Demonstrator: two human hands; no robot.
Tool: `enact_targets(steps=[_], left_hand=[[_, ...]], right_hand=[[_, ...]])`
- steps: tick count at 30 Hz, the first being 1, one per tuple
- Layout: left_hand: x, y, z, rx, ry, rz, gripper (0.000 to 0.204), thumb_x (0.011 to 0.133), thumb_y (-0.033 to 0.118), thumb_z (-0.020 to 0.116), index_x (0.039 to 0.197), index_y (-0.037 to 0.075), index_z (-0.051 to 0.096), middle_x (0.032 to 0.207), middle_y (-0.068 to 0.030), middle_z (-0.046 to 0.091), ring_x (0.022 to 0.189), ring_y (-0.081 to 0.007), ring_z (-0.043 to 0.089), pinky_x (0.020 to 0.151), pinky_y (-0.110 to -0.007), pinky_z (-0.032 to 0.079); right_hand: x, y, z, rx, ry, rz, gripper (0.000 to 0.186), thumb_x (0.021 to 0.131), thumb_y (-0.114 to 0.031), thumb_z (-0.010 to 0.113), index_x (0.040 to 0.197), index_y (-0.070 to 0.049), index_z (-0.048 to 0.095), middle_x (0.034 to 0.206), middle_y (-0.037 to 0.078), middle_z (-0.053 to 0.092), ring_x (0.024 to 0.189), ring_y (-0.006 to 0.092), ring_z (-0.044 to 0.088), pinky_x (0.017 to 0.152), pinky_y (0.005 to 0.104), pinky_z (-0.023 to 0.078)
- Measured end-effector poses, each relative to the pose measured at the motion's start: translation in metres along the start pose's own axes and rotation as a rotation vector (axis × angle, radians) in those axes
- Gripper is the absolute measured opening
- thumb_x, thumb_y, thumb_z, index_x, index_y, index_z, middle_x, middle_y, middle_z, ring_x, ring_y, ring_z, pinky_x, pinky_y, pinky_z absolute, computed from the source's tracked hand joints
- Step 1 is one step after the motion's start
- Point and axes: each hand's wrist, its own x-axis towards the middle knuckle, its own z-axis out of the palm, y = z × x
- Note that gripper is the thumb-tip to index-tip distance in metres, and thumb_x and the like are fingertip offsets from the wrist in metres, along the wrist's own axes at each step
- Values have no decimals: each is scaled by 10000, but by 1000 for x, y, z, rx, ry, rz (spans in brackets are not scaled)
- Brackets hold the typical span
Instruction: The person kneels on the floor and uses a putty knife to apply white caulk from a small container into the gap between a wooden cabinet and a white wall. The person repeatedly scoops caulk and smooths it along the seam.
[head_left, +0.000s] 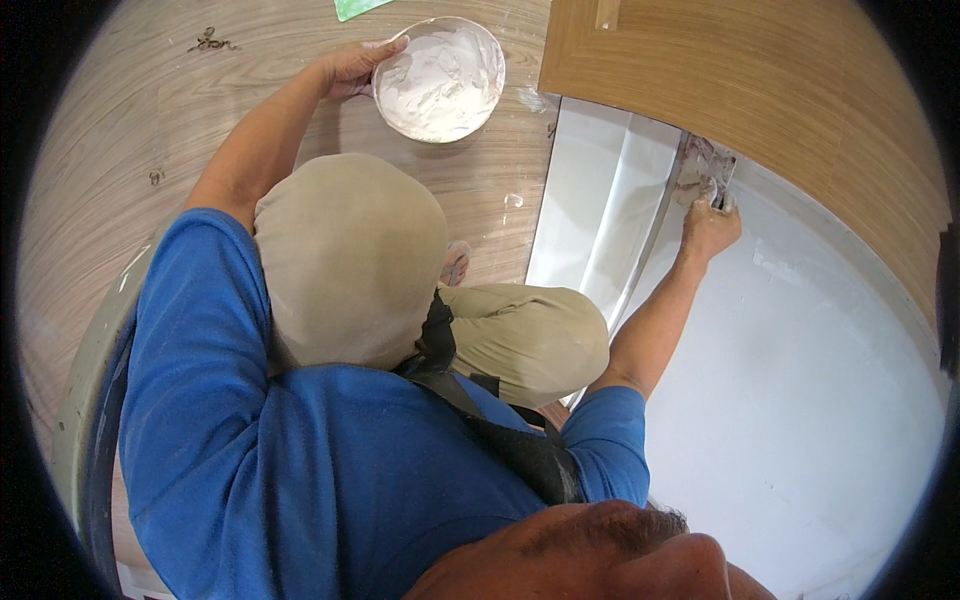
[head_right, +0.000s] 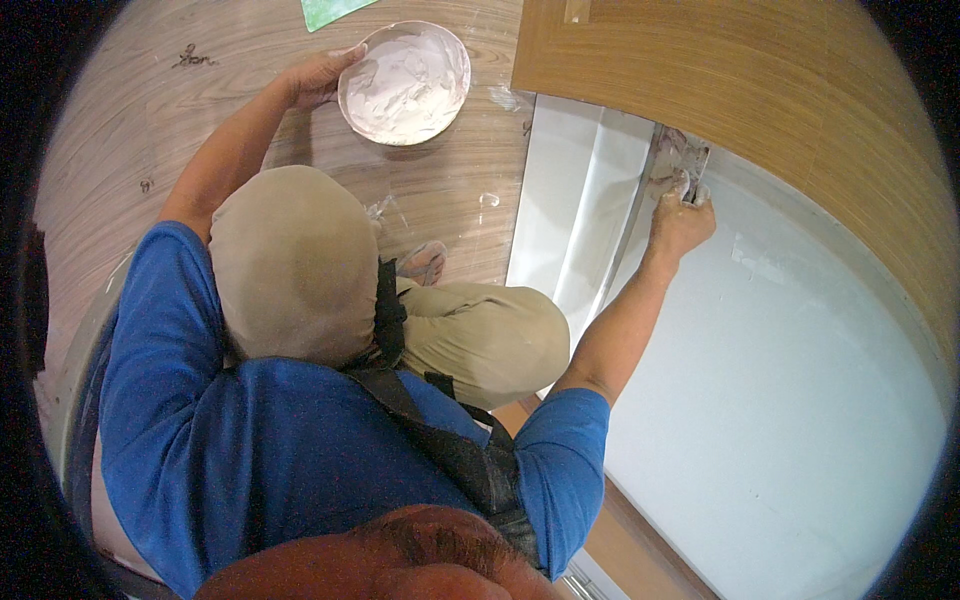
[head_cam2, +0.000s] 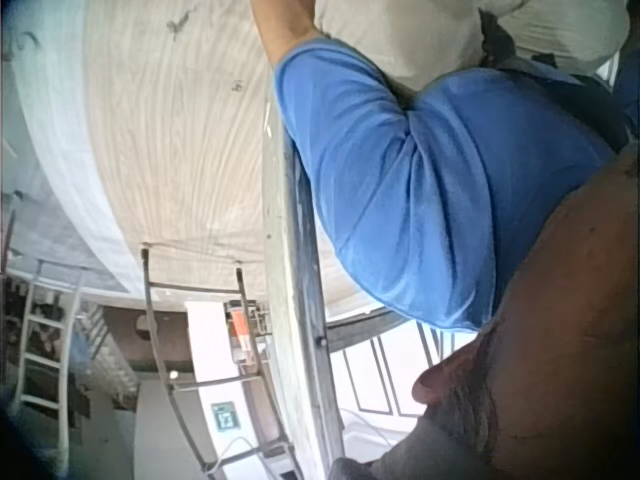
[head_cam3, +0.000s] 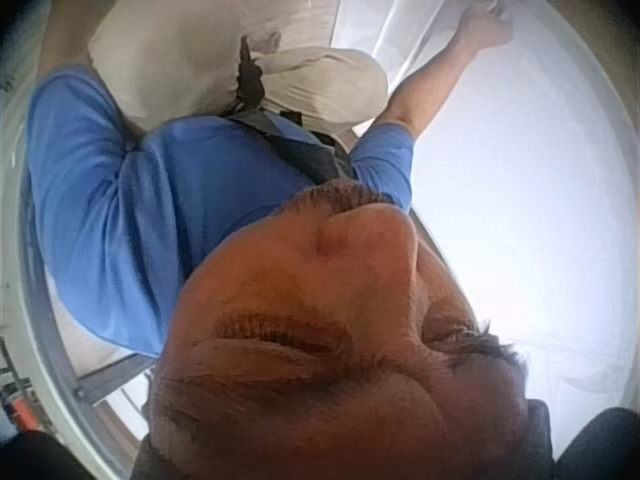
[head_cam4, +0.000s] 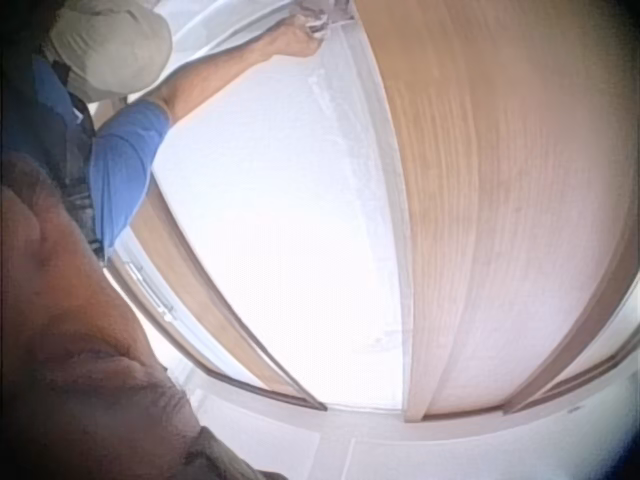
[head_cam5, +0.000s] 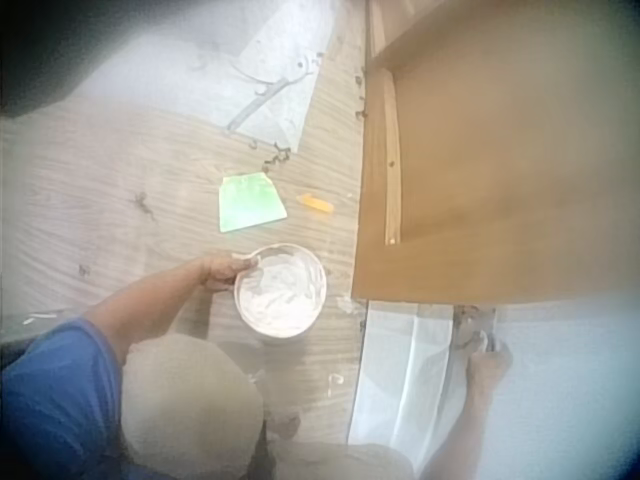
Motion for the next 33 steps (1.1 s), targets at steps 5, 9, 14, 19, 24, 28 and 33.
enact_targets(steps=[5, 9, 14, 19, 24, 28, 33], left_hand=[[-5, 6, 6, 22, -16, -2, 780, 868, 596, 618, 1371, 23, 453, 1291, -121, 587, 1158, -192, 597, 986, -343, 509], [-5, 4, 4, 3, 14, -5, 732, 847, 591, 654, 1328, 60, 504, 1202, -75, 637, 1059, -147, 638, 904, -308, 551], [-2, 2, 3, -9, 2, 4, 715, 838, 598, 663, 1298, 67, 530, 1166, -55, 657, 1031, -132, 652, 880, -293, 564], [-1, 1, 0, 13, -11, -1, 787, 870, 602, 614, 1371, 21, 442, 1267, -125, 602, 1139, -197, 612, 966, -349, 527], [-6, 6, 6, 33, -22, 7, 785, 874, 610, 600, 1366, 17, 446, 1259, -132, 607, 1129, -202, 620, 959, -351, 531], [-4, 1, 2, 28, -9, 9, 781, 880, 611, 591, 1362, 14, 447, 1253, -134, 609, 1121, -199, 624, 955, -355, 532], [2, -1, -1, 21, -30, 13, 783, 876, 619, 591, 1366, 25, 450, 1243, -124, 613, 1118, -193, 622, 947, -359, 536]], right_hand=[[-1, 9, 4, 41, 40, 1, 202, 830, -166, 705, 795, 32, 684, 667, 160, 664, 574, 255, 593, 575, 370, 465], [-1, -2, -3, 67, 51, 20, 184, 830, -154, 703, 807, 29, 692, 677, 161, 671, 582, 250, 604, 578, 366, 471], [1, 5, -6, 120, 96, 4, 168, 829, -148, 705, 821, 20, 702, 680, 158, 675, 581, 235, 606, 574, 351, 473], [4, 4, -18, 15, 93, -4, 171, 833, -156, 705, 819, 14, 704, 682, 153, 677, 584, 238, 615, 575, 352, 477], [7, 10, -24, 25, 168, -57, 167, 830, -151, 708, 786, 10, 690, 671, 146, 672, 573, 233, 609, 562, 354, 471], [9, 8, -28, 59, 194, -53, 148, 825, -130, 709, 784, 10, 688, 665, 139, 670, 559, 223, 603, 548, 344, 466], [11, 8, -42, 34, 216, -79, 146, 833, -123, 703, 782, 14, 689, 663, 132, 672, 539, 212, 591, 533, 344, 459]])
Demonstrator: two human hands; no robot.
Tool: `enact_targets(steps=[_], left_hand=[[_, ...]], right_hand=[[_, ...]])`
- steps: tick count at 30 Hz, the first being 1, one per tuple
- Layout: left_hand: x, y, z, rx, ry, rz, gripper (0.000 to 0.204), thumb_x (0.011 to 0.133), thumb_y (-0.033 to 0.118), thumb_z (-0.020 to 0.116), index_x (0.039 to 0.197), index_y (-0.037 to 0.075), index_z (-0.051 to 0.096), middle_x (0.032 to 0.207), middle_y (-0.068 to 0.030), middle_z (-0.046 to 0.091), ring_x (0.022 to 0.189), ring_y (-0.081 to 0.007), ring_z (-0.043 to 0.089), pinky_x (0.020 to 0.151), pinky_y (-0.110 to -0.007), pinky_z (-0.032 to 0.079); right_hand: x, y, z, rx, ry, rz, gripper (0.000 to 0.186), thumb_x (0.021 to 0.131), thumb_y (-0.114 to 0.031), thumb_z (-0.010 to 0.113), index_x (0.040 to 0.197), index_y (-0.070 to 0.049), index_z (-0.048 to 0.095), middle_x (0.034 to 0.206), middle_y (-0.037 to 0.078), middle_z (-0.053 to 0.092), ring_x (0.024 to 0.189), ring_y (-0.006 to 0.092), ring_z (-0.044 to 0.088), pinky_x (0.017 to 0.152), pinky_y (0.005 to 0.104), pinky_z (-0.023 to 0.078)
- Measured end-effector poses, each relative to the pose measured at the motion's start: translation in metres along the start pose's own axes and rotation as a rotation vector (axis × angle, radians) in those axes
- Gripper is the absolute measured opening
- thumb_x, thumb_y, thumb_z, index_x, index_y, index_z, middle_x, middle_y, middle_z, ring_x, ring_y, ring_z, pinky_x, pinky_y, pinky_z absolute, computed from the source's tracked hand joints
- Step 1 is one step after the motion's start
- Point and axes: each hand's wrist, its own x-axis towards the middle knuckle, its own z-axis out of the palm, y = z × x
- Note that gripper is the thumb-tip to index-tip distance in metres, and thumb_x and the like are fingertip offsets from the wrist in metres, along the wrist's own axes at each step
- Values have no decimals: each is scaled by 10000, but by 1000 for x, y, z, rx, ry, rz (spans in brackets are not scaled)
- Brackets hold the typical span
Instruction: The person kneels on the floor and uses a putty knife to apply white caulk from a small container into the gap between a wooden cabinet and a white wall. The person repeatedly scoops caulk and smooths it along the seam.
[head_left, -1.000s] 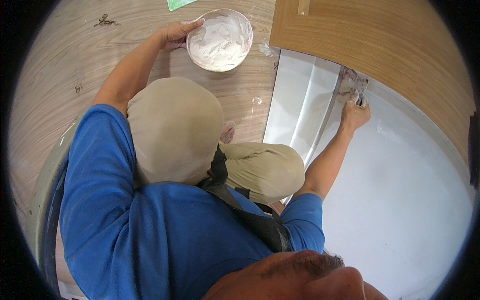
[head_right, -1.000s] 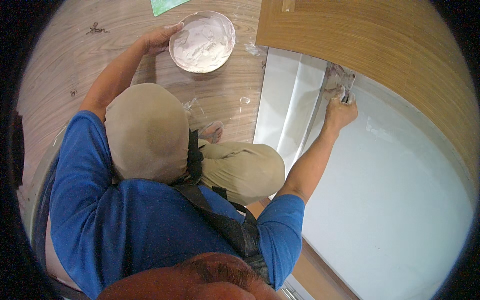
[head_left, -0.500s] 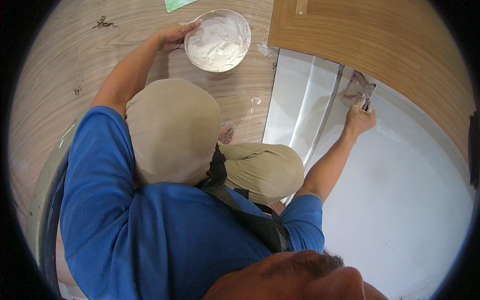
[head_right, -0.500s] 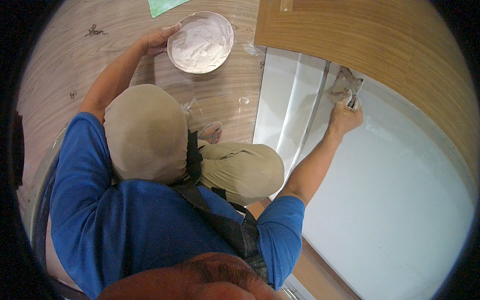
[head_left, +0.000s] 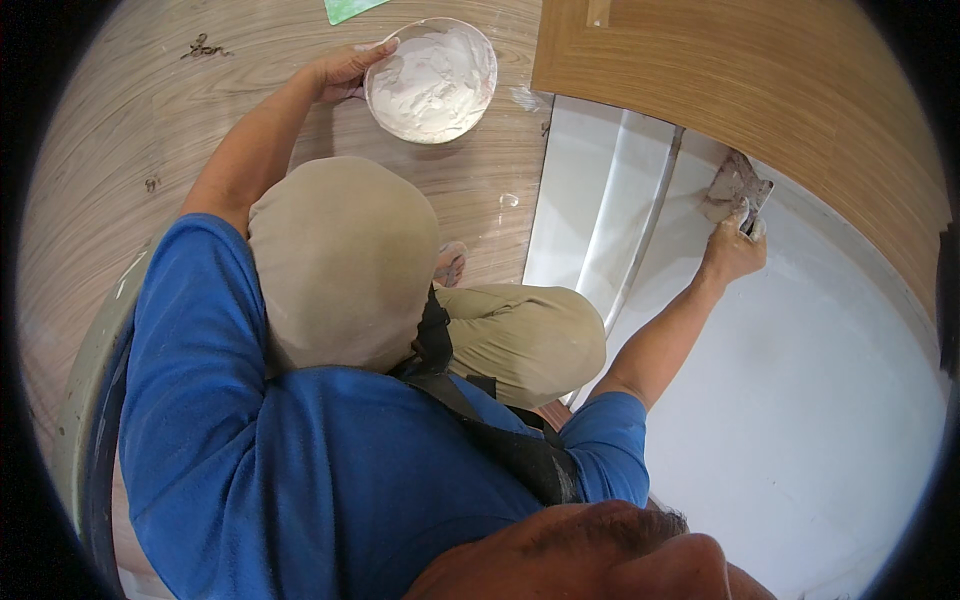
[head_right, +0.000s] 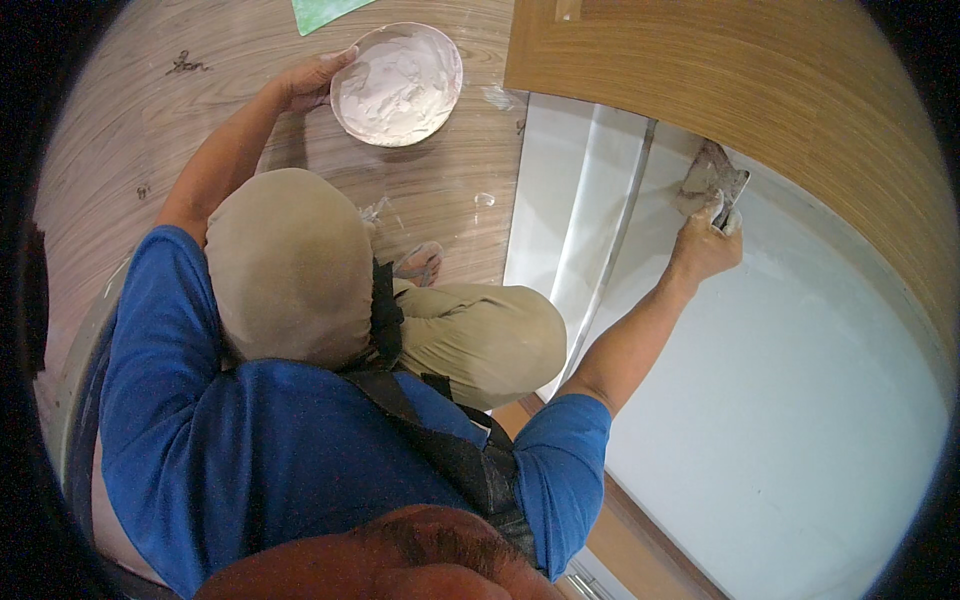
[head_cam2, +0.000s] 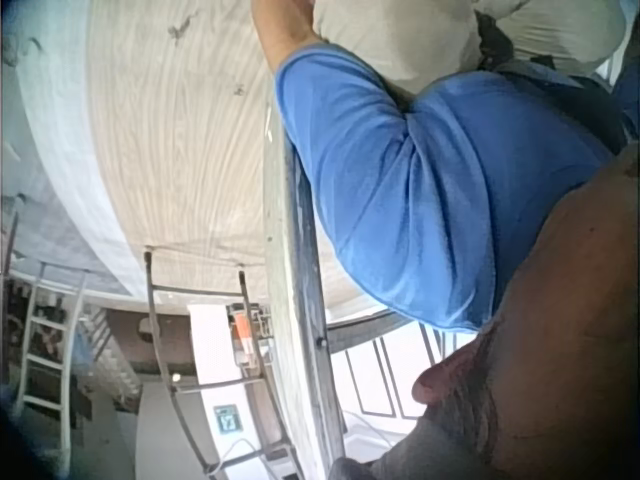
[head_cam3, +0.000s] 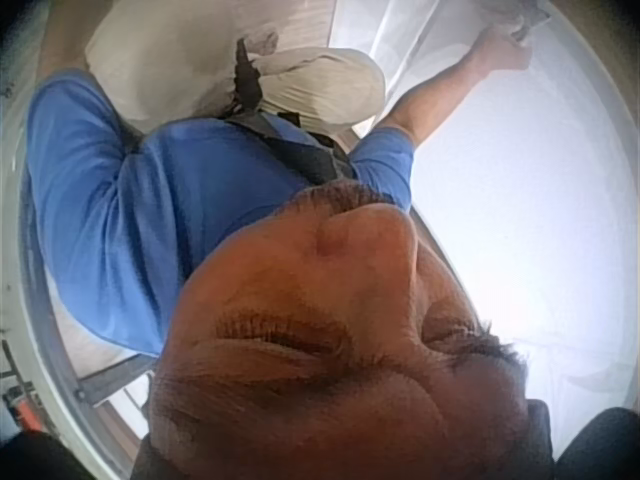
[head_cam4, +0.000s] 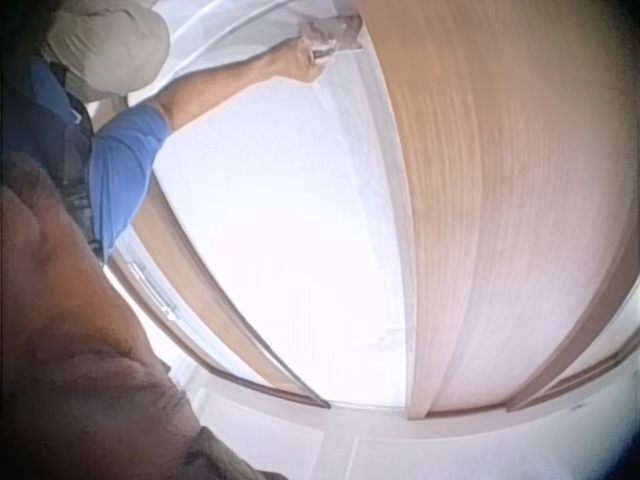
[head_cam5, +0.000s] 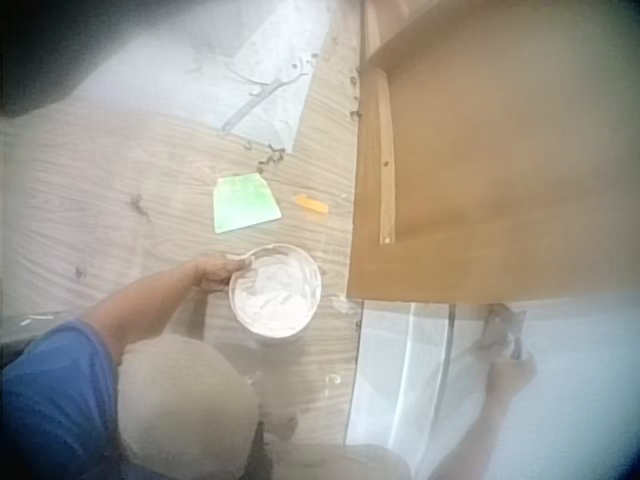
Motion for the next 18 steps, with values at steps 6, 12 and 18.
enact_targets(steps=[6, 12, 18], left_hand=[[-2, 2, 0, 13, 7, -21, 771, 876, 610, 598, 1378, 46, 445, 1236, -85, 620, 1096, -175, 627, 909, -337, 550], [-4, 3, 4, -44, 2, -11, 748, 835, 606, 659, 1316, 54, 504, 1163, -66, 652, 1033, -158, 649, 878, -321, 564], [-5, 3, 4, -26, 34, -11, 743, 823, 607, 674, 1296, 53, 527, 1164, -68, 655, 1023, -154, 653, 875, -324, 567]], right_hand=[[5, -7, -11, -65, 16, 9, 151, 843, -136, 702, 810, 12, 704, 682, 130, 685, 569, 210, 613, 554, 336, 473], [13, -5, -20, -95, 50, 6, 164, 846, -158, 709, 817, 4, 710, 683, 126, 686, 570, 218, 616, 554, 340, 473], [23, 0, -34, -180, 84, 12, 196, 843, -185, 721, 808, 7, 705, 676, 125, 681, 563, 229, 606, 556, 349, 471]])
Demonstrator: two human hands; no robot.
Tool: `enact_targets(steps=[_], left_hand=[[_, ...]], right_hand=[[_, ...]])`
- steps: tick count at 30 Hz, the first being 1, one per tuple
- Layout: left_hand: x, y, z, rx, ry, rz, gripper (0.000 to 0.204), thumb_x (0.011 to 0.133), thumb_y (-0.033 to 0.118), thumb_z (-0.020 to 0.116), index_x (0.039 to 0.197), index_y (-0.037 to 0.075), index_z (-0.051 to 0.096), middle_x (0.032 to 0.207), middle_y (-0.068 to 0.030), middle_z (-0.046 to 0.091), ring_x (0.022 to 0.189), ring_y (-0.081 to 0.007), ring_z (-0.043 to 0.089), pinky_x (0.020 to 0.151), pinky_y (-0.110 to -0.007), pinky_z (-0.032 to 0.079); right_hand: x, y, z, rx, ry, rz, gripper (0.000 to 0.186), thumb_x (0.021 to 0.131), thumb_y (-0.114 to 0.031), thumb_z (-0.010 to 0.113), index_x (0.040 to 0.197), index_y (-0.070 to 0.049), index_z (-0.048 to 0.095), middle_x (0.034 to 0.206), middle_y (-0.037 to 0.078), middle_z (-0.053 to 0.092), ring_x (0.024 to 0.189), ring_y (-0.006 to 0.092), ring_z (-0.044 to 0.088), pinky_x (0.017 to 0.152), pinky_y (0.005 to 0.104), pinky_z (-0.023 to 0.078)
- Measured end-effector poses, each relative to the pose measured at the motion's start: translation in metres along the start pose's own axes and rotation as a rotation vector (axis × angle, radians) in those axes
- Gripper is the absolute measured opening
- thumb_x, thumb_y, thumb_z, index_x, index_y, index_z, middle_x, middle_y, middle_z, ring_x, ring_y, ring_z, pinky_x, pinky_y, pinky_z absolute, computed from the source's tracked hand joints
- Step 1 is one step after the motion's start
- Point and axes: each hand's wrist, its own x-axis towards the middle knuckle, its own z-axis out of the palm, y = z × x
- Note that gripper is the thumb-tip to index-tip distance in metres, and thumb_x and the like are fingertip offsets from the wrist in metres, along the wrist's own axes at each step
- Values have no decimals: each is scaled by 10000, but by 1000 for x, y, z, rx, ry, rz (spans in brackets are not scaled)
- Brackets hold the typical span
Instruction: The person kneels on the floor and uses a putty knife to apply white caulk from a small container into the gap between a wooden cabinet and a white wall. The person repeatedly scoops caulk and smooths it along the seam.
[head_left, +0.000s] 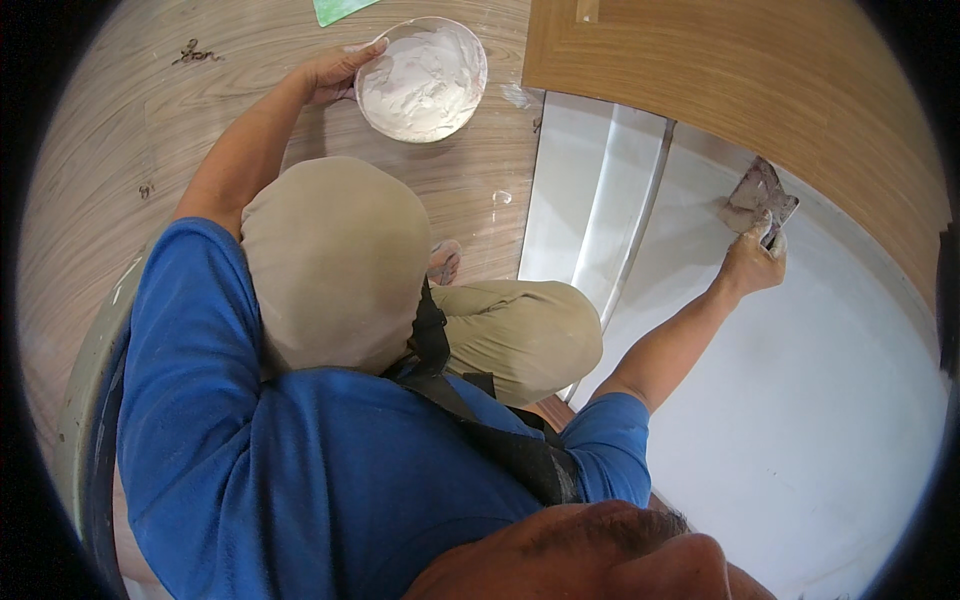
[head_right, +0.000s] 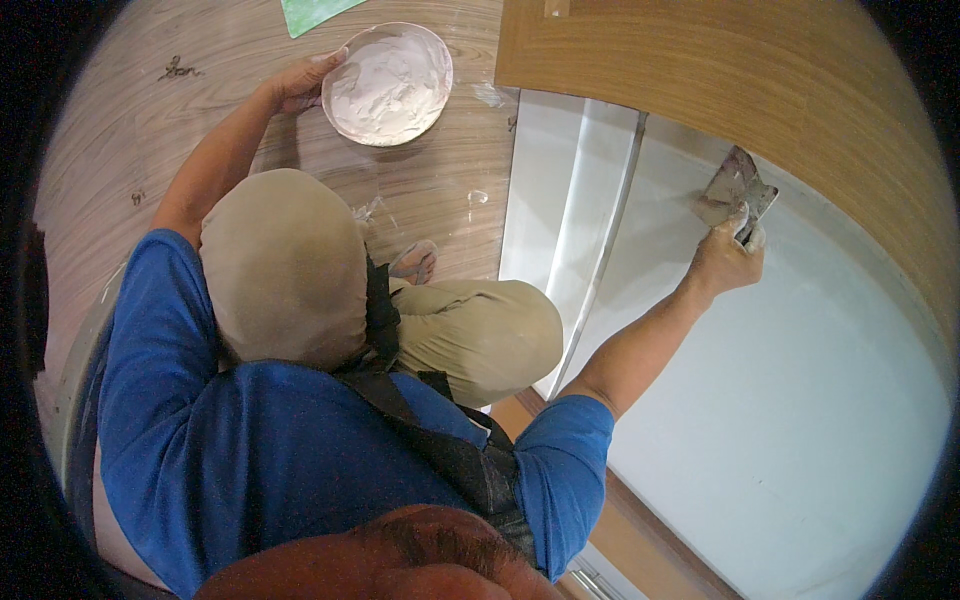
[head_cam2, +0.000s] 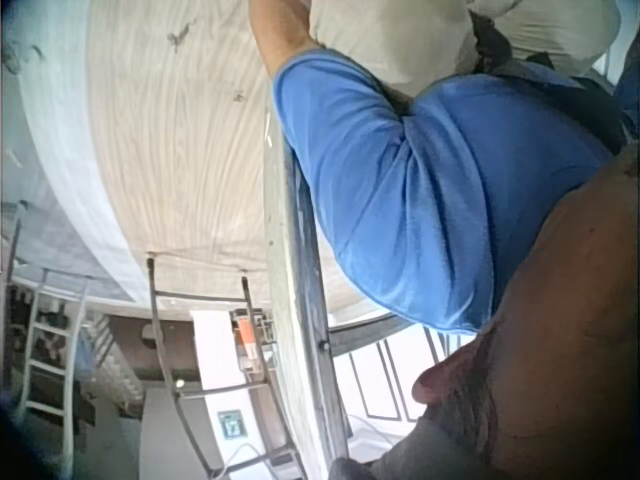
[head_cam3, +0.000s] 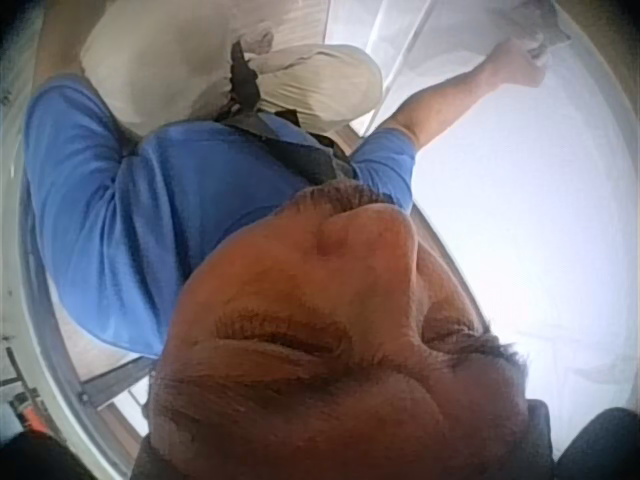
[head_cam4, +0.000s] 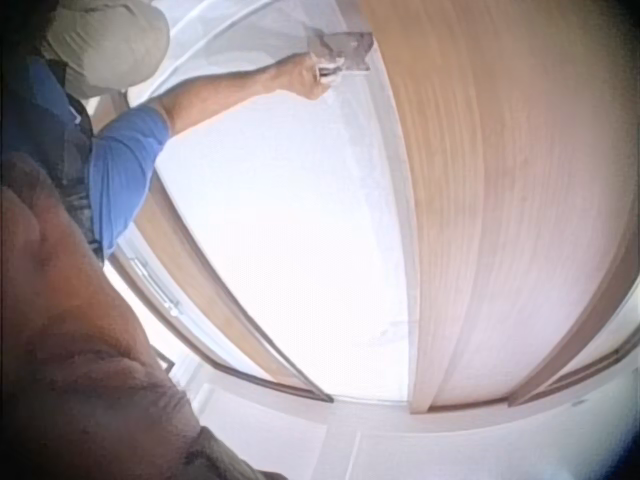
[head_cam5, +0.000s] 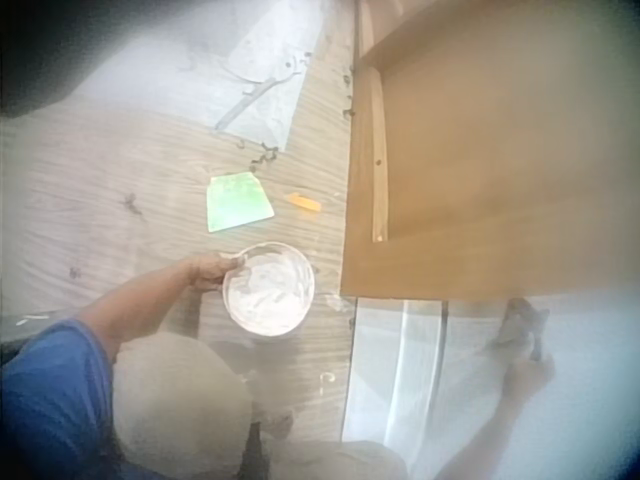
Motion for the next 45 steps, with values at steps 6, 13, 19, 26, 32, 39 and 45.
enact_targets(steps=[6, 13, 19, 26, 32, 39, 45], left_hand=[[4, -3, -3, -23, -10, 5, 766, 815, 614, 677, 1311, 52, 518, 1199, -79, 639, 1082, -161, 629, 934, -328, 536], [3, -2, -1, 24, 65, -10, 746, 827, 600, 677, 1308, 52, 520, 1190, -73, 641, 1063, -155, 632, 919, -325, 543], [0, -2, 1, -2, 48, -6, 710, 855, 591, 652, 1307, 59, 525, 1158, -66, 645, 1022, -147, 637, 877, -313, 558], [-2, 0, 7, 33, 77, -22, 737, 867, 590, 635, 1340, 42, 494, 1201, -87, 635, 1068, -157, 624, 914, -312, 539], [1, 4, 7, 0, 45, -51, 724, 888, 587, 604, 1351, 45, 483, 1230, -87, 630, 1104, -155, 615, 945, -322, 529], [-13, 16, 21, 35, 98, -71, 697, 871, 563, 651, 1334, 61, 511, 1200, -67, 645, 1054, -149, 641, 913, -308, 540], [-5, 12, 19, 74, 64, -62, 669, 901, 548, 616, 1356, 76, 484, 1250, -57, 612, 1089, -140, 620, 920, -304, 542]], right_hand=[[10, 5, -9, 6, 63, 0, 215, 835, -199, 731, 800, 12, 707, 690, 142, 686, 585, 243, 626, 567, 356, 481], [27, 7, -31, -100, 266, -124, 233, 837, -200, 733, 781, 24, 705, 694, 146, 688, 577, 243, 613, 562, 361, 488], [11, -2, -61, 60, 517, 93, 225, 859, -160, 738, 747, 30, 695, 682, 98, 677, 566, 183, 573, 488, 337, 445], [-91, -63, 30, 605, -470, 27, 112, 870, -96, 725, 873, 15, 713, 794, 21, 671, 691, 85, 552, 620, 229, 442], [-159, -103, 117, 957, -1197, 531, 183, 882, -107, 710, 966, 55, 693, 852, 43, 675, 735, 102, 592, 661, 243, 476], [-211, -117, 176, 1218, -1336, 776, 205, 879, -155, 724, 976, 21, 682, 785, 11, 635, 631, 78, 523, 542, 225, 394], [-235, -122, 181, 1203, -1545, 846, 205, 890, -195, 721, 972, -13, 671, 761, -9, 620, 616, 69, 502, 508, 233, 369]])
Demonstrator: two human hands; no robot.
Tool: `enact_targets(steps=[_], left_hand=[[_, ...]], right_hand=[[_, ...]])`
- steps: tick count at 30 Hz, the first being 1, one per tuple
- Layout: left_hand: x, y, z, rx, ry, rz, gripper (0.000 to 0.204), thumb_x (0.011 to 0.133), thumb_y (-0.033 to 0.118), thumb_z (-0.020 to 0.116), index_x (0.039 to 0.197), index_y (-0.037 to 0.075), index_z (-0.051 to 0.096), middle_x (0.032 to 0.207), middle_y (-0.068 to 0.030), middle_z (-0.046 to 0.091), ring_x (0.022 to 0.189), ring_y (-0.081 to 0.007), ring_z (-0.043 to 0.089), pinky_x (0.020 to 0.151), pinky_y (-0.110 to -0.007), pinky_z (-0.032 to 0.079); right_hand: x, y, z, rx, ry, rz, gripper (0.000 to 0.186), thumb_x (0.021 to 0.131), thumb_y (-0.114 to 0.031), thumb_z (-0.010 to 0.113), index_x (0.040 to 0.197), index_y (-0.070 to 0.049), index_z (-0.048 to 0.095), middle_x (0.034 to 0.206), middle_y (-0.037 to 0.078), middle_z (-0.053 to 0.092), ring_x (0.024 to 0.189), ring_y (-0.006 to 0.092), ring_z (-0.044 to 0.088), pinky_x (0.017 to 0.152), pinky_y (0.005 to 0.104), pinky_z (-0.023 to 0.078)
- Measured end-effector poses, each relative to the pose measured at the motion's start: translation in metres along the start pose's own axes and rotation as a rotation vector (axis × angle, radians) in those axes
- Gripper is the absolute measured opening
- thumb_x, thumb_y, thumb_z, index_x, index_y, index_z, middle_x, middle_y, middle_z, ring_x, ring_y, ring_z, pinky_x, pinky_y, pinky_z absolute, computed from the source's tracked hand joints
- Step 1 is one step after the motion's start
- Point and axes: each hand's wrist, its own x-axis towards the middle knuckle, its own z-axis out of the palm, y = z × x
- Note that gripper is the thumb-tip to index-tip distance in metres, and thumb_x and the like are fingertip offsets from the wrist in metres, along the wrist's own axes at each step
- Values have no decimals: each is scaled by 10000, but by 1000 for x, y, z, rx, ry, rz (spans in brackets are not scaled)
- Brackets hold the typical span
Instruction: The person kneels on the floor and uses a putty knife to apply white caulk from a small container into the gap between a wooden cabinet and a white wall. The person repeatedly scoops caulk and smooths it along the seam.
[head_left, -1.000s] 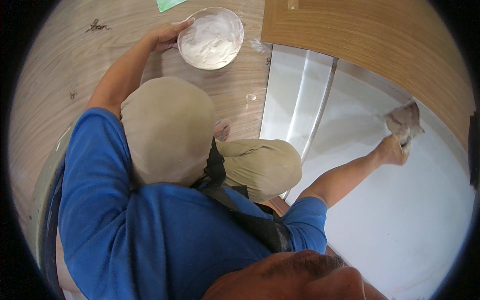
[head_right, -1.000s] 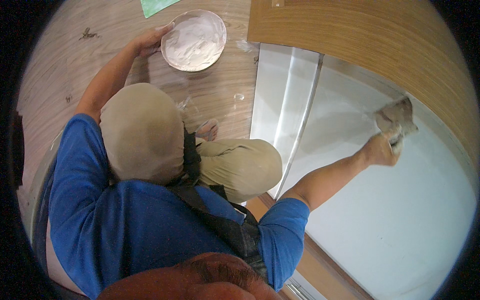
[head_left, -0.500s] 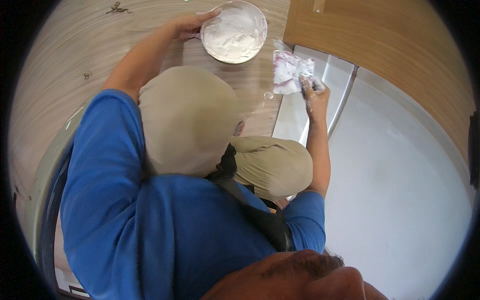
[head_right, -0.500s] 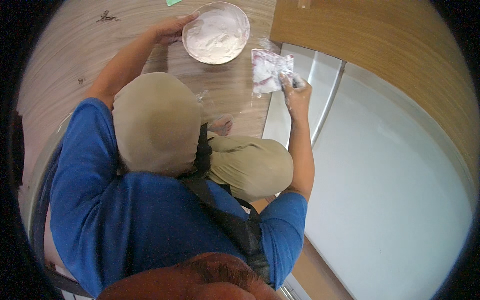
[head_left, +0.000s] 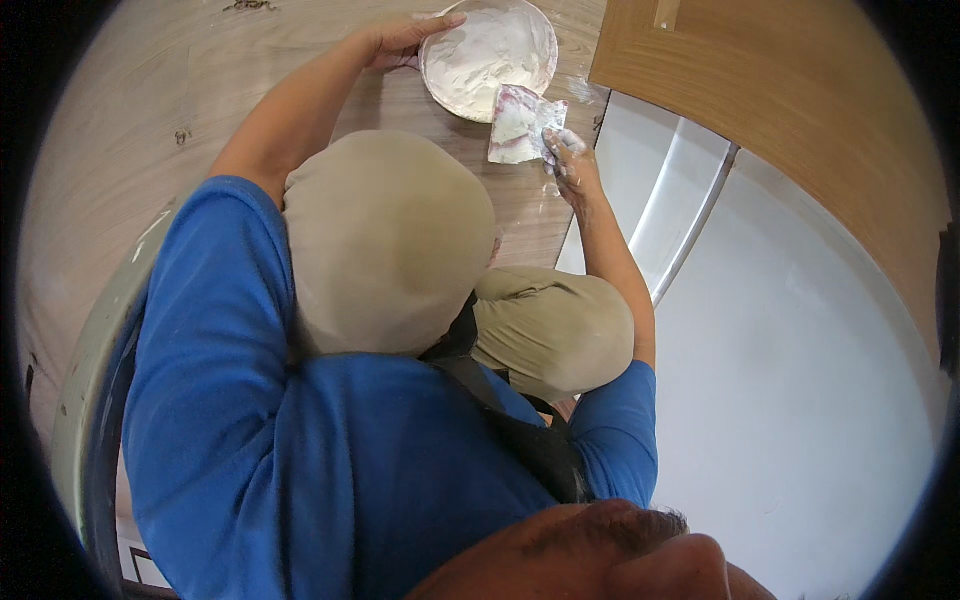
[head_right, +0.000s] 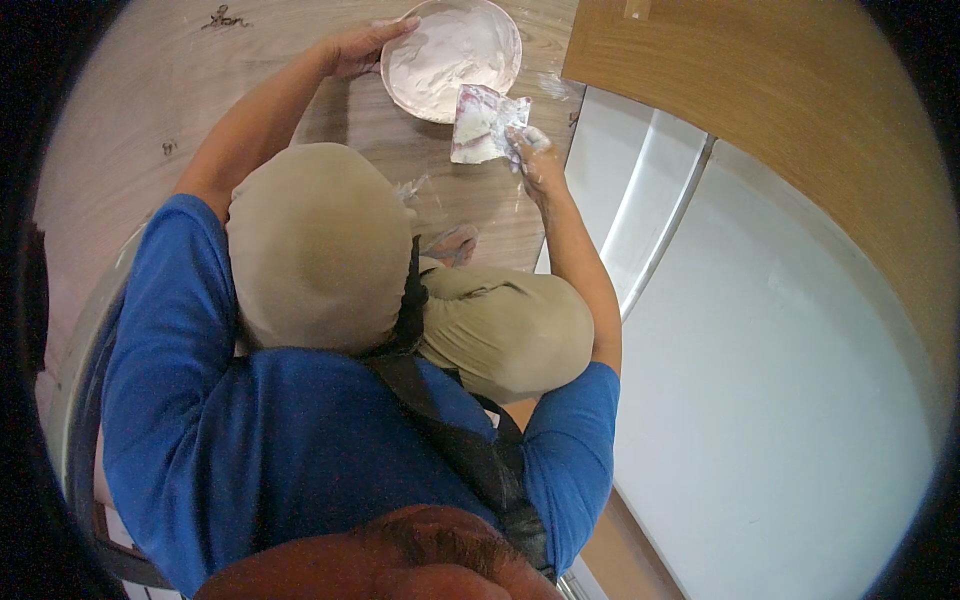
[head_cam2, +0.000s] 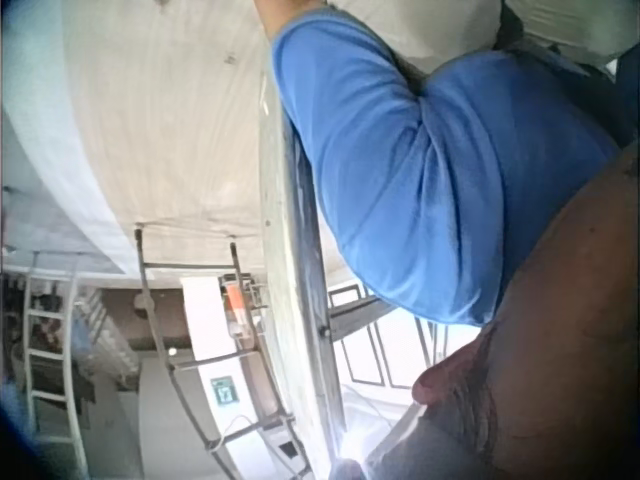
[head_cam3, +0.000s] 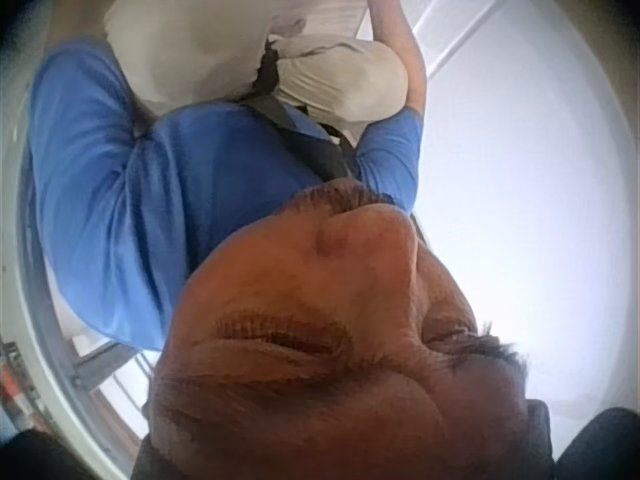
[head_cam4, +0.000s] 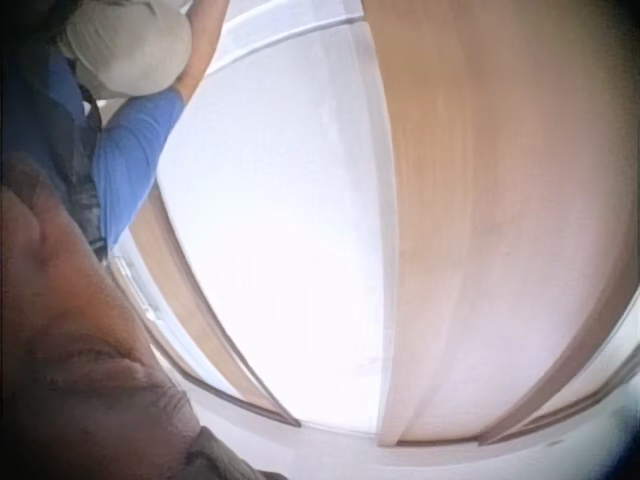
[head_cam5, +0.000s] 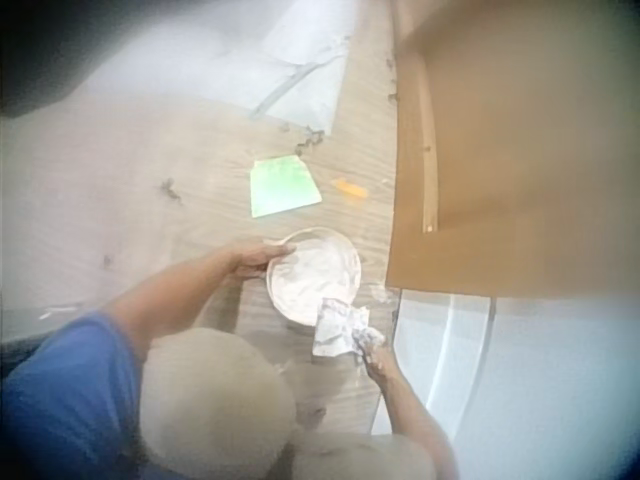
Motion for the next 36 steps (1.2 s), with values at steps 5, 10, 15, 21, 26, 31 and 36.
enact_targets(steps=[5, 10, 15, 21, 26, 31, 36], left_hand=[[9, -10, -5, -91, -20, 16, 638, 926, 510, 597, 1368, 67, 478, 1258, -71, 614, 1115, -163, 612, 953, -335, 524], [13, -7, -12, -198, -118, -14, 553, 950, 462, 590, 1333, 68, 528, 1221, -64, 655, 1113, -146, 618, 942, -335, 510], [10, -15, -20, -141, -55, -31, 543, 938, 473, 605, 1296, 67, 552, 1182, -40, 666, 1059, -143, 631, 907, -345, 518], [5, -6, -10, -107, 19, -42, 513, 945, 477, 595, 1257, 70, 573, 1145, -37, 673, 1031, -146, 634, 882, -347, 525], [13, -9, -16, -136, -27, -31, 497, 958, 464, 576, 1261, 71, 568, 1156, -42, 667, 1060, -152, 625, 907, -343, 516], [16, -15, -21, -120, -67, 5, 600, 942, 506, 570, 1343, 66, 498, 1237, -60, 622, 1105, -160, 611, 943, -342, 520], [12, -15, -21, -96, -103, 33, 699, 913, 553, 590, 1396, 68, 447, 1270, -67, 597, 1104, -153, 613, 941, -332, 536]], right_hand=[[0, 3, 5, -99, 55, 101, 206, 894, -196, 716, 985, -15, 674, 760, -13, 629, 595, 70, 501, 493, 231, 354], [-4, 1, -1, -133, 98, 119, 240, 878, -215, 737, 985, -5, 693, 749, -16, 637, 577, 67, 502, 491, 227, 364], [-19, -33, -7, -648, 270, -87, 235, 861, -170, 732, 889, 62, 710, 771, 58, 689, 662, 139, 580, 595, 287, 459], [-46, -96, -2, -948, 291, -391, 215, 852, -159, 704, 932, 41, 699, 751, 131, 690, 656, 173, 597, 646, 317, 477], [-49, -119, 28, -1065, 177, -469, 229, 839, -193, 680, 927, 19, 688, 746, 199, 669, 633, 304, 616, 653, 395, 486], [-35, -117, 40, -1317, 147, -519, 228, 841, -192, 673, 944, 11, 684, 788, 219, 668, 682, 337, 623, 674, 390, 491], [-30, -119, 58, -1393, 168, -490, 214, 794, -190, 659, 874, 8, 678, 801, 265, 649, 764, 436, 628, 704, 467, 497]])
